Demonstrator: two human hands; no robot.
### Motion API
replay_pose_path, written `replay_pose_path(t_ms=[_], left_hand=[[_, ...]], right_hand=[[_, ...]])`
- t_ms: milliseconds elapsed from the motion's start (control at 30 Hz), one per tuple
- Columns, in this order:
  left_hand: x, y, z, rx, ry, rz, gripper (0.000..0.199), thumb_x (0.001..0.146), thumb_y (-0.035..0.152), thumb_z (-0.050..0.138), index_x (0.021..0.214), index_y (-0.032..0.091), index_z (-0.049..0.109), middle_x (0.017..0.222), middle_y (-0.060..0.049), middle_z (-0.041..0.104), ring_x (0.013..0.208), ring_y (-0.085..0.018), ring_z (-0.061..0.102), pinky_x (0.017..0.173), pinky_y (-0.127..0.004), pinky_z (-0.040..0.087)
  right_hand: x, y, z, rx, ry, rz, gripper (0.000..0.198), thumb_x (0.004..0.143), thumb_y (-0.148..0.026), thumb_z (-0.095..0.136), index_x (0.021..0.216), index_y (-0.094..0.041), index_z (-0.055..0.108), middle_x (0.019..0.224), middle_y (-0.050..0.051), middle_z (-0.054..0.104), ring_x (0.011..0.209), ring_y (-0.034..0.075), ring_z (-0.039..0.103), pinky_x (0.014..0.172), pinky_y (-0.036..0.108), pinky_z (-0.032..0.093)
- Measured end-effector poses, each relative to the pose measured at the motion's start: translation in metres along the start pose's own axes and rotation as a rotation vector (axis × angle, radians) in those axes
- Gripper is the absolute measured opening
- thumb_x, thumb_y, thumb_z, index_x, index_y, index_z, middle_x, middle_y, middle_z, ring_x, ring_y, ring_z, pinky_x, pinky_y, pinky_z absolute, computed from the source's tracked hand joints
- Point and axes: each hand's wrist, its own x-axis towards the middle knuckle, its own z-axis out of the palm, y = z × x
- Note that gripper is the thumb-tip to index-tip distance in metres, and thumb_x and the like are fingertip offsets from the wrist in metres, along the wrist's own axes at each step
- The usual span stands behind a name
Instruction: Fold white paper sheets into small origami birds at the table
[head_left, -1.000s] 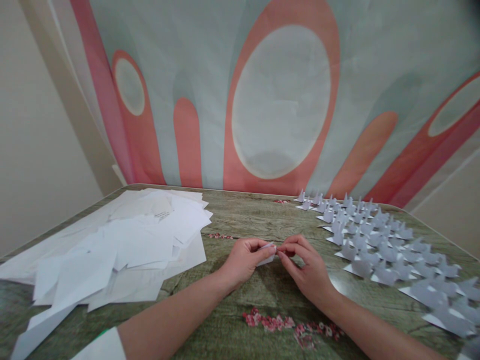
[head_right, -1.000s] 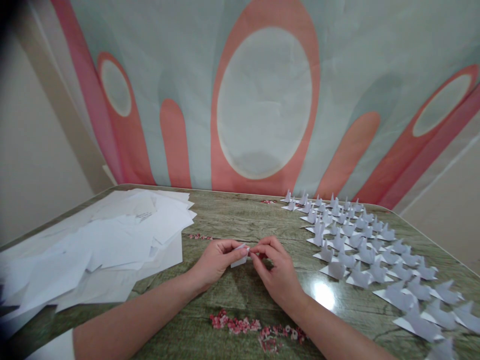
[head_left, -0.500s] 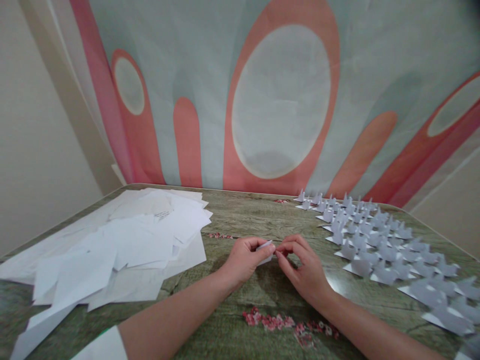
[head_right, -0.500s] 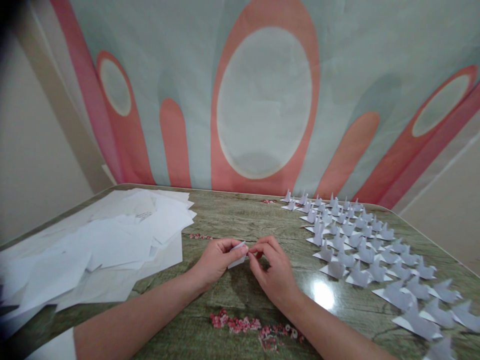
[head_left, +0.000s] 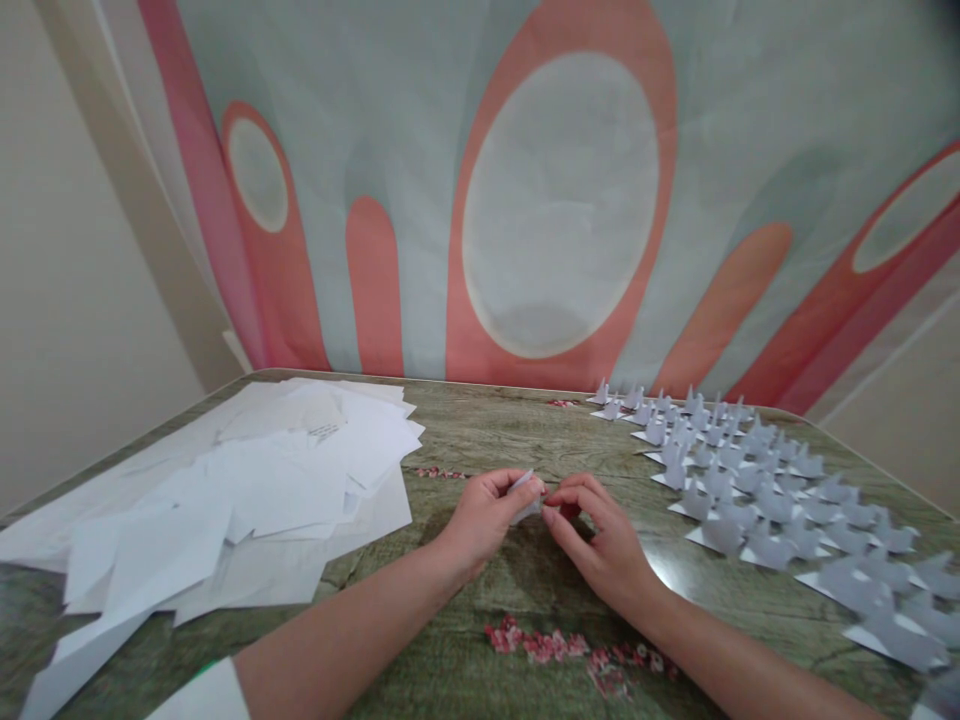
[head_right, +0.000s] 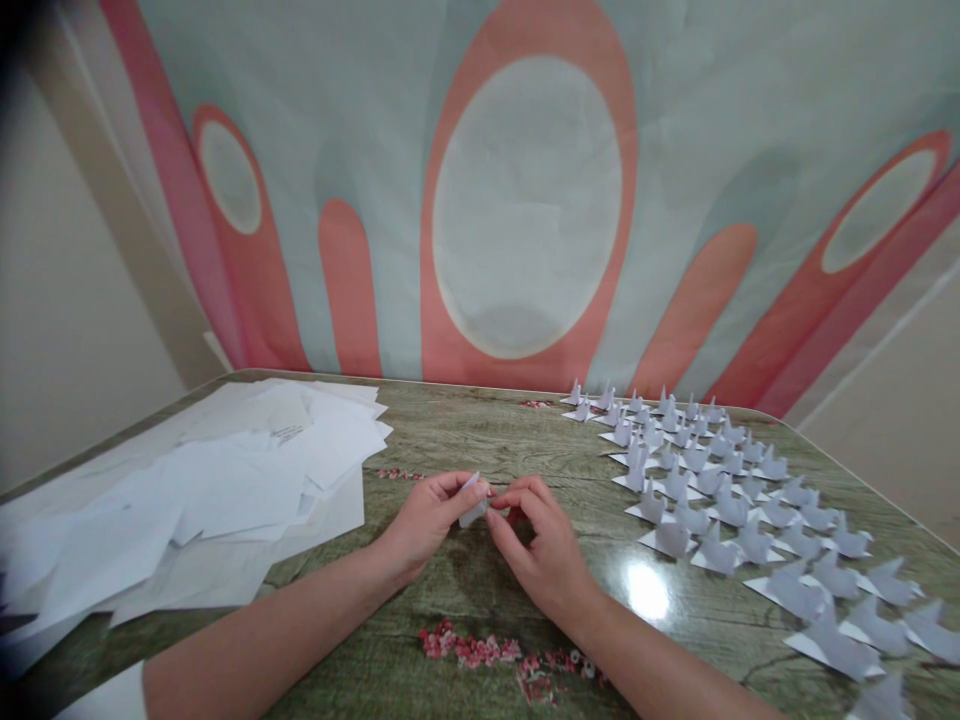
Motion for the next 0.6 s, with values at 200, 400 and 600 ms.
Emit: replay_pose_path(t_ms=[200,400,600], left_hand=[[0.0004,0.0034,0.0002,0.065,-0.013,0.035,0.035,0.067,0.046,0.068,0.071,0.011,0.067,0.067,-0.002,0.055,0.064,-0.011,0.045,0.06,-0.021,0.034],[0.0005,0.0039,-0.0006,0.022,-0.054,0.002,0.035,0.068,0.046,0.067,0.074,0.012,0.069,0.068,-0.001,0.058,0.063,-0.01,0.046,0.06,-0.021,0.034],[0.0016,0.0005,-0.0022,0.015,-0.068,-0.041,0.038,0.07,0.048,0.064,0.083,0.012,0.07,0.073,-0.002,0.063,0.065,-0.011,0.05,0.062,-0.021,0.035]], right_hand=[[0.0007,0.0004,0.0,0.057,-0.077,0.046,0.006,0.082,-0.025,0.055,0.083,-0.02,0.058,0.082,0.003,0.052,0.068,0.014,0.052,0.063,0.028,0.045],[0.0028,0.0047,-0.0008,0.057,-0.054,0.097,0.01,0.081,-0.029,0.056,0.08,-0.019,0.059,0.081,0.003,0.054,0.069,0.015,0.052,0.062,0.029,0.044],[0.0051,0.0046,-0.0024,0.136,-0.113,0.122,0.018,0.083,-0.031,0.053,0.073,-0.019,0.061,0.079,0.003,0.058,0.073,0.016,0.054,0.067,0.029,0.044]])
